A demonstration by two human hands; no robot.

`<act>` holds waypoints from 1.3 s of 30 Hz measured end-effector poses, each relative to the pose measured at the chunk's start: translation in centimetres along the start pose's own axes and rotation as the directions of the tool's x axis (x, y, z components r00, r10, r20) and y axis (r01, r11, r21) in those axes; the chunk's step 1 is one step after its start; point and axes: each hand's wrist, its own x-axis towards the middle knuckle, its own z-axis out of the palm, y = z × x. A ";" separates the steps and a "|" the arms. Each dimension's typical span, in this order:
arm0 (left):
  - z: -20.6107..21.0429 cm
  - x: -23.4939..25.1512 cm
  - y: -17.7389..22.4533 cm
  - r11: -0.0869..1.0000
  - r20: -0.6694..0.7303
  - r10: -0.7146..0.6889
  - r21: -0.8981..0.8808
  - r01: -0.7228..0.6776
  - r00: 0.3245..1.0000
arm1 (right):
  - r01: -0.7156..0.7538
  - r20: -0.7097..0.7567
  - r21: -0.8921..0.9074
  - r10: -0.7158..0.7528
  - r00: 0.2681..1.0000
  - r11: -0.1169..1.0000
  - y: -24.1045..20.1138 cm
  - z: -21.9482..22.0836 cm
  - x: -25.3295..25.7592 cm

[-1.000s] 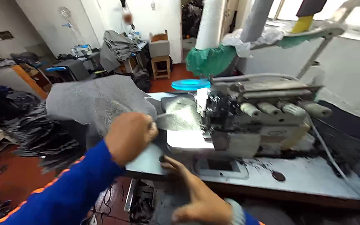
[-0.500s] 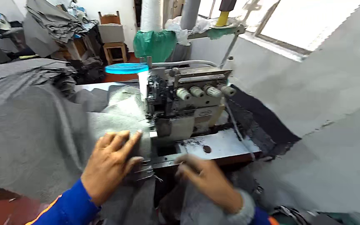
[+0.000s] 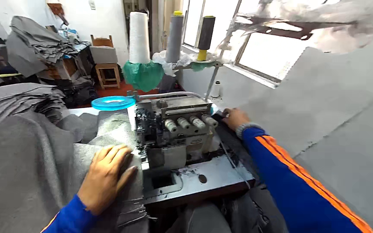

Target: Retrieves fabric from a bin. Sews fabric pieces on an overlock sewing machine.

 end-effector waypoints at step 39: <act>-0.6 0.2 2.1 0.992 -0.183 0.125 0.025 -0.123 0.975 | 0.013 0.140 0.967 -0.577 0.805 0.254 -18.9 14.3 -31.3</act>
